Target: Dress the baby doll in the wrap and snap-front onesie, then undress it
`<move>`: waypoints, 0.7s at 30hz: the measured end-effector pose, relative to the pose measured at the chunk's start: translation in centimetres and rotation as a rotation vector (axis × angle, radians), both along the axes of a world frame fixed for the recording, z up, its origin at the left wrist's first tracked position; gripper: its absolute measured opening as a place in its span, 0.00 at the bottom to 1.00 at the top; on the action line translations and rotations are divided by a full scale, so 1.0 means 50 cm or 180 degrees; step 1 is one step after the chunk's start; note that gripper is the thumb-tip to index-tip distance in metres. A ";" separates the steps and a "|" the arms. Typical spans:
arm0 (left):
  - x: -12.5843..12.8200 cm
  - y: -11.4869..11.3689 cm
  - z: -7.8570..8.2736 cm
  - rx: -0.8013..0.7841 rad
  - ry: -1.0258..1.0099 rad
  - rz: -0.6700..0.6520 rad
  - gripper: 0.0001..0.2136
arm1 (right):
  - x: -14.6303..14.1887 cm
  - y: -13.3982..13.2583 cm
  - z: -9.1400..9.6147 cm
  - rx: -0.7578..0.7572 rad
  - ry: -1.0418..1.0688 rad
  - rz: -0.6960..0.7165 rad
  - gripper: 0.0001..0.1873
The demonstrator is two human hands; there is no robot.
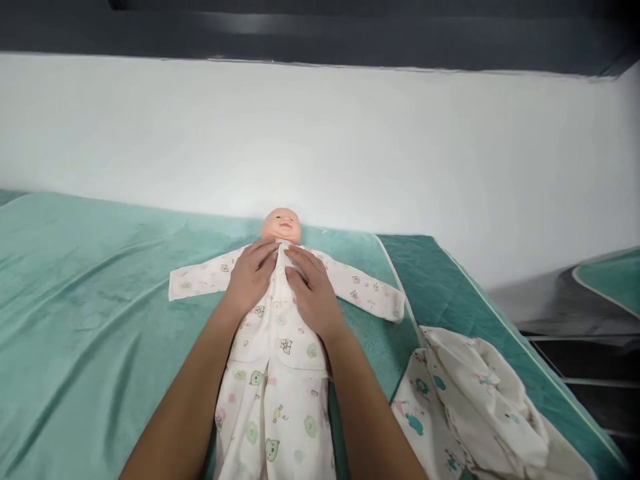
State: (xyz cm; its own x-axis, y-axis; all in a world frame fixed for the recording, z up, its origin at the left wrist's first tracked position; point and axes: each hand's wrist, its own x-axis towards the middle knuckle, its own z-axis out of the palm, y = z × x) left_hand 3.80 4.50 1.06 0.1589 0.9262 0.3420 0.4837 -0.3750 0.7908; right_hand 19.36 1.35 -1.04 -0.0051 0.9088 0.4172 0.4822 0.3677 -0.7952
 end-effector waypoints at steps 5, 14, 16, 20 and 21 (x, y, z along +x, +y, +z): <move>0.001 0.001 0.000 0.0047 -0.0041 -0.0055 0.17 | -0.006 0.012 0.003 -0.0013 -0.0155 0.0001 0.20; -0.002 0.001 -0.003 0.0188 0.0323 -0.0094 0.19 | -0.006 0.011 0.001 0.0056 -0.0630 0.0113 0.22; -0.001 0.001 -0.003 0.0199 0.0347 -0.0092 0.19 | -0.009 0.011 0.004 0.0046 -0.0585 0.0055 0.21; -0.003 -0.016 -0.007 0.0237 0.0208 -0.0020 0.17 | -0.016 0.010 0.009 0.0046 -0.0259 -0.0083 0.18; -0.004 -0.024 -0.010 0.0230 0.0121 0.0020 0.16 | -0.017 0.009 0.009 0.0045 -0.0124 -0.0107 0.17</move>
State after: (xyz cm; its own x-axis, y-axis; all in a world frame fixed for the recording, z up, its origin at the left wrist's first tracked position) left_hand 3.59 3.30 0.58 0.1674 0.9003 0.4017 0.5152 -0.4273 0.7429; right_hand 18.51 1.81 -0.60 0.0090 0.9028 0.4300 0.5250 0.3618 -0.7704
